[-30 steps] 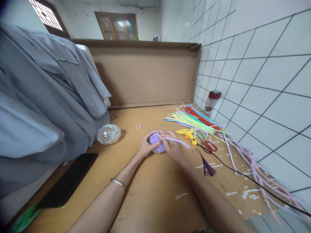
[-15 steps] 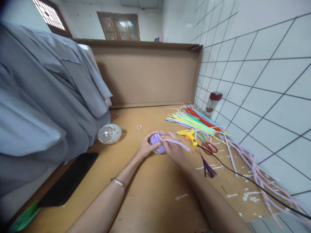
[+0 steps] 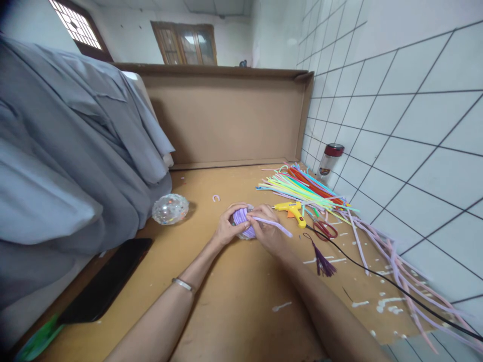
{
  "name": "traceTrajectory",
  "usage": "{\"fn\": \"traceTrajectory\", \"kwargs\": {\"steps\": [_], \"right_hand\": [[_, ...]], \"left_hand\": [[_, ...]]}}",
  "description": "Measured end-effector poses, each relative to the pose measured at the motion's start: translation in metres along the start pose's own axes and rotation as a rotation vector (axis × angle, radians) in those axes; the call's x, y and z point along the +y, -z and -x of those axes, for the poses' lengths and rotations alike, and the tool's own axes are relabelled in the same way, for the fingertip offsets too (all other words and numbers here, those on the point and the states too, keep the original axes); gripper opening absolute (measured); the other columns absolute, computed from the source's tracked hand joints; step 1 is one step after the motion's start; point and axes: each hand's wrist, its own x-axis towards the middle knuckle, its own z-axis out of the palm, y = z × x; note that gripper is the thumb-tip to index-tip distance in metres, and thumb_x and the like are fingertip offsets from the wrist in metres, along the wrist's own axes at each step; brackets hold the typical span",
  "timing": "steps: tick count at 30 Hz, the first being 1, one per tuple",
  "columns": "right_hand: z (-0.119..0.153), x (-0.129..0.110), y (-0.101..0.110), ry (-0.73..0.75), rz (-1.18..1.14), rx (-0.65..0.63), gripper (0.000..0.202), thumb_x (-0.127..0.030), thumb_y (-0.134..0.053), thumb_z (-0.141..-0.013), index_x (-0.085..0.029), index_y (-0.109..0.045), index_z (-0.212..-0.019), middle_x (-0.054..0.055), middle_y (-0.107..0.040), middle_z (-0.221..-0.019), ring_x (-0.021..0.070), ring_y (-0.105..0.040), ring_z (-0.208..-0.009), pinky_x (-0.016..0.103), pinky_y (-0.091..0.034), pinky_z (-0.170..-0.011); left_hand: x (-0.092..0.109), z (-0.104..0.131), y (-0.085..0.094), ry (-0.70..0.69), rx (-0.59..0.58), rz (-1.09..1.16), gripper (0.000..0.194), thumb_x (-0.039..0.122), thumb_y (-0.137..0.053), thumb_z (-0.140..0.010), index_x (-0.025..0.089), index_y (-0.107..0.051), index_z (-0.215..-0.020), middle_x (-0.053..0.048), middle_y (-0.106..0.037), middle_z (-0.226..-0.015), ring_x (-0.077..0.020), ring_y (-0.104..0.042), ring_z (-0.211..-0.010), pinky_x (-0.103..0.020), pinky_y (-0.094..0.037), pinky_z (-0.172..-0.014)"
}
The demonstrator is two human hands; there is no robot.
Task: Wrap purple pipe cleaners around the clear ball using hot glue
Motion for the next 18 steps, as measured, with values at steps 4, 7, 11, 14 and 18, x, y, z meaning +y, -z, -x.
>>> {"fn": "traceTrajectory", "kwargs": {"steps": [4, 7, 11, 14, 18], "right_hand": [[0.0007, 0.0028, -0.0011, 0.007, -0.023, 0.006, 0.014, -0.025, -0.053, -0.092, -0.025, -0.066, -0.089, 0.005, -0.063, -0.087, 0.0191, -0.06, -0.085, 0.037, -0.05, -0.077], [0.0008, 0.0047, -0.0017, 0.024, -0.012, 0.012, 0.013, -0.025, -0.053, -0.092, -0.025, -0.067, -0.09, 0.004, -0.063, -0.087, 0.0188, -0.06, -0.084, 0.037, -0.049, -0.076], [0.0012, 0.0053, -0.0019, 0.016, -0.004, 0.02, 0.014, -0.026, -0.054, -0.092, -0.025, -0.067, -0.09, 0.005, -0.063, -0.087, 0.0192, -0.06, -0.084, 0.037, -0.05, -0.076], [0.0016, 0.0052, -0.0019, 0.014, 0.003, 0.023, 0.015, -0.027, -0.053, -0.092, -0.026, -0.068, -0.09, 0.005, -0.063, -0.086, 0.0193, -0.06, -0.084, 0.037, -0.05, -0.075], [0.0013, 0.0046, -0.0018, 0.021, 0.001, 0.027, 0.015, -0.026, -0.053, -0.092, -0.026, -0.068, -0.09, 0.005, -0.063, -0.086, 0.0189, -0.06, -0.083, 0.036, -0.05, -0.074]], "left_hand": [[0.0001, 0.0004, 0.0002, 0.022, 0.003, -0.011, 0.045, 0.039, -0.076, -0.068, 0.018, -0.066, -0.106, -0.01, -0.063, -0.115, -0.0242, -0.059, -0.111, -0.041, -0.046, -0.101], [0.0002, 0.0006, 0.0005, 0.03, -0.002, -0.024, 0.045, 0.039, -0.076, -0.069, 0.018, -0.066, -0.107, -0.01, -0.062, -0.115, -0.0243, -0.059, -0.112, -0.042, -0.045, -0.102], [0.0004, 0.0007, 0.0003, 0.022, 0.001, -0.044, 0.044, 0.038, -0.076, -0.069, 0.019, -0.067, -0.107, -0.011, -0.062, -0.116, -0.0251, -0.058, -0.114, -0.043, -0.044, -0.104], [0.0004, 0.0007, -0.0001, 0.012, 0.006, -0.058, 0.043, 0.038, -0.075, -0.07, 0.019, -0.067, -0.108, -0.011, -0.061, -0.117, -0.0254, -0.057, -0.116, -0.044, -0.043, -0.105], [-0.0004, 0.0008, -0.0002, -0.008, 0.006, -0.064, 0.042, 0.039, -0.075, -0.071, 0.019, -0.068, -0.108, -0.012, -0.061, -0.118, -0.025, -0.057, -0.116, -0.044, -0.044, -0.104]]}}
